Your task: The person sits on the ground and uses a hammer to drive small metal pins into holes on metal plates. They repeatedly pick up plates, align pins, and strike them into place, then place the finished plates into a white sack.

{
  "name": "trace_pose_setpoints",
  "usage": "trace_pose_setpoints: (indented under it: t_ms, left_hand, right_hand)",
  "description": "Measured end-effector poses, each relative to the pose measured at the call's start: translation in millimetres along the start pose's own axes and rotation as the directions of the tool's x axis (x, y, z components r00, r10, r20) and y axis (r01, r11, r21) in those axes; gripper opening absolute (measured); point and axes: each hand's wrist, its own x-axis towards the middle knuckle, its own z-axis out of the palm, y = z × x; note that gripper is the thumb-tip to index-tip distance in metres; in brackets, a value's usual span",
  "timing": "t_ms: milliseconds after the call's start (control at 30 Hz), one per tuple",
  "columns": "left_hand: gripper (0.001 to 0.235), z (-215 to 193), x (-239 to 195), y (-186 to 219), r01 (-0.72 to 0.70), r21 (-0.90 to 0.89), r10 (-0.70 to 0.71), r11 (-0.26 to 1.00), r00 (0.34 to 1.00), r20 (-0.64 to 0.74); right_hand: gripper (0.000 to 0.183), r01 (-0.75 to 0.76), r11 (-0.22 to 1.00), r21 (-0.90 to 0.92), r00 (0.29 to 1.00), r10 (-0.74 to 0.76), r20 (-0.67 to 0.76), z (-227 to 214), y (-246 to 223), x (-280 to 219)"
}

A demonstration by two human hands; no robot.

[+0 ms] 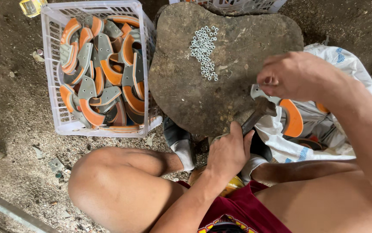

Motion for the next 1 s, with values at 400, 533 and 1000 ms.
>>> trace_pose_setpoints:
  t_ms: [400, 533, 1000]
  left_hand:
    - [0.037, 5.8, -1.1, -3.9, -0.056, 0.025, 0.057, 0.998, 0.997, -0.058]
    - [0.037, 5.0, -1.1, -3.5, -0.056, 0.025, 0.058, 0.998, 0.996, -0.069]
    - [0.037, 2.9, -0.8, -2.6, -0.063, 0.016, 0.064, 0.998, 0.997, -0.054]
  right_hand:
    - [0.023, 0.033, 0.999, 0.023, 0.999, -0.032, -0.041, 13.5, 2.5, -4.1]
    - [0.025, 0.017, 1.000, 0.010, 1.000, -0.017, -0.024, 13.5, 1.2, -3.5]
    - [0.024, 0.108, 0.992, 0.062, 0.988, -0.100, -0.118, 19.7, 8.8, -5.3]
